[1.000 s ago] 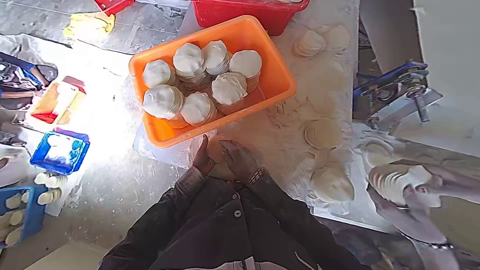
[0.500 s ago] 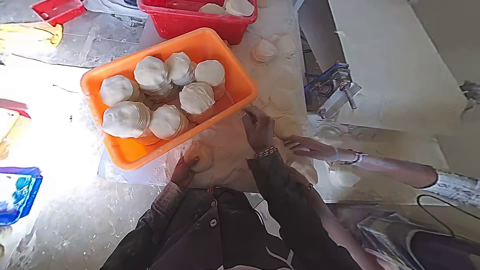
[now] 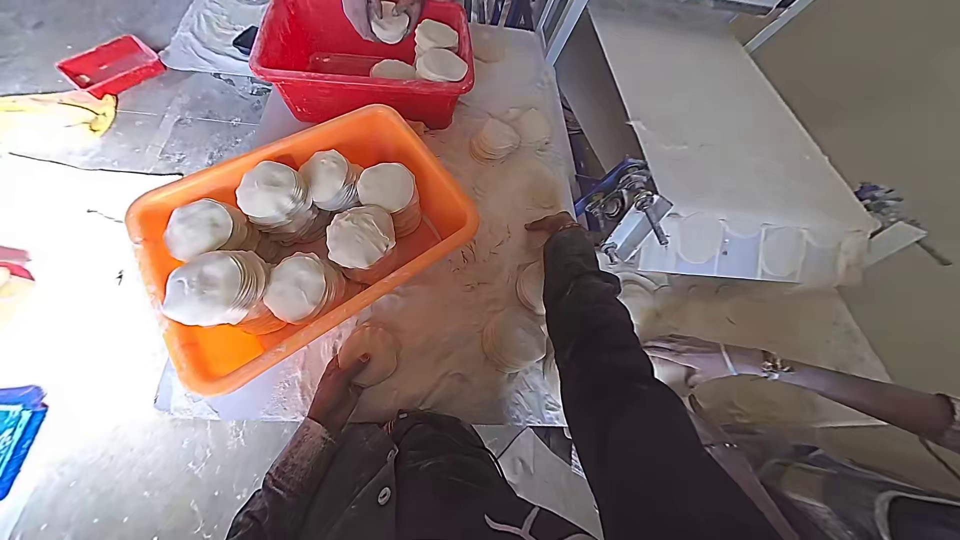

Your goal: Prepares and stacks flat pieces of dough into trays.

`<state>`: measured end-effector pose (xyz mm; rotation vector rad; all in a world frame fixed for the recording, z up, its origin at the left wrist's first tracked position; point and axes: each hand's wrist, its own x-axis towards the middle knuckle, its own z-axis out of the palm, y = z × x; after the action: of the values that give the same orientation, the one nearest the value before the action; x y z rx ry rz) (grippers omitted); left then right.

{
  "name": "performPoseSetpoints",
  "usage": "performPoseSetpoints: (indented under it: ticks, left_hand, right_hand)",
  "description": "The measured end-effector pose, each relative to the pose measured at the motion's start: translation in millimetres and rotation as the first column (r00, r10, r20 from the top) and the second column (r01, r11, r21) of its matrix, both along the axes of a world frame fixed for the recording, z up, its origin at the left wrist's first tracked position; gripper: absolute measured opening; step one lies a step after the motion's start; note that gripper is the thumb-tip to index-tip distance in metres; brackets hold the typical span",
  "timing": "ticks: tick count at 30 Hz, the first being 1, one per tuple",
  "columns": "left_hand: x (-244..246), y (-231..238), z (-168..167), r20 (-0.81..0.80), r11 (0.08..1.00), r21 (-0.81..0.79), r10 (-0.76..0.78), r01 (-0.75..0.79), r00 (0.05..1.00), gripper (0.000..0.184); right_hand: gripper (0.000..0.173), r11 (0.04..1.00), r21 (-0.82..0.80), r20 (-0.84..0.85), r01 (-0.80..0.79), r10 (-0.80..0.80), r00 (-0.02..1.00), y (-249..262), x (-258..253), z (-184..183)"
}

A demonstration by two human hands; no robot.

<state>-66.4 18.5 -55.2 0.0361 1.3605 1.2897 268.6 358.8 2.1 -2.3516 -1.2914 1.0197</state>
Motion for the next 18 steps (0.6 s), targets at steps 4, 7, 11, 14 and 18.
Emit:
performPoseSetpoints:
  ticks: [4,7,11,14,18]
  left_hand:
    - [3,6,4,0.027,0.999,-0.008,0.032,-0.032,0.999,0.042]
    - [10,12,12,0.076,0.997,-0.031,0.068,-0.066,0.995,0.034]
    - [13,17,10,0.133,0.998,-0.018,0.065,-0.063,0.989,0.033]
    - [12,19,13,0.217,0.997,0.031,0.058,-0.066,0.974,0.041]
    - [5,13,12,0.256,0.995,0.087,0.027,-0.051,0.966,0.047]
  right_hand:
    - [0.050,0.977,0.039,-0.125,-0.208,0.212,0.969,16,9,5]
    - [0.041,0.868,0.132,0.016,-0.479,0.481,0.876,-33,-34,44]
    - [0.033,0.770,0.189,0.086,-0.610,0.605,0.791,-145,-115,69]
    - [0.036,0.645,0.141,0.019,-0.751,0.757,0.653,-220,-172,40]
    - [0.038,0.396,0.186,-0.138,-0.899,0.917,0.375,-277,-209,13]
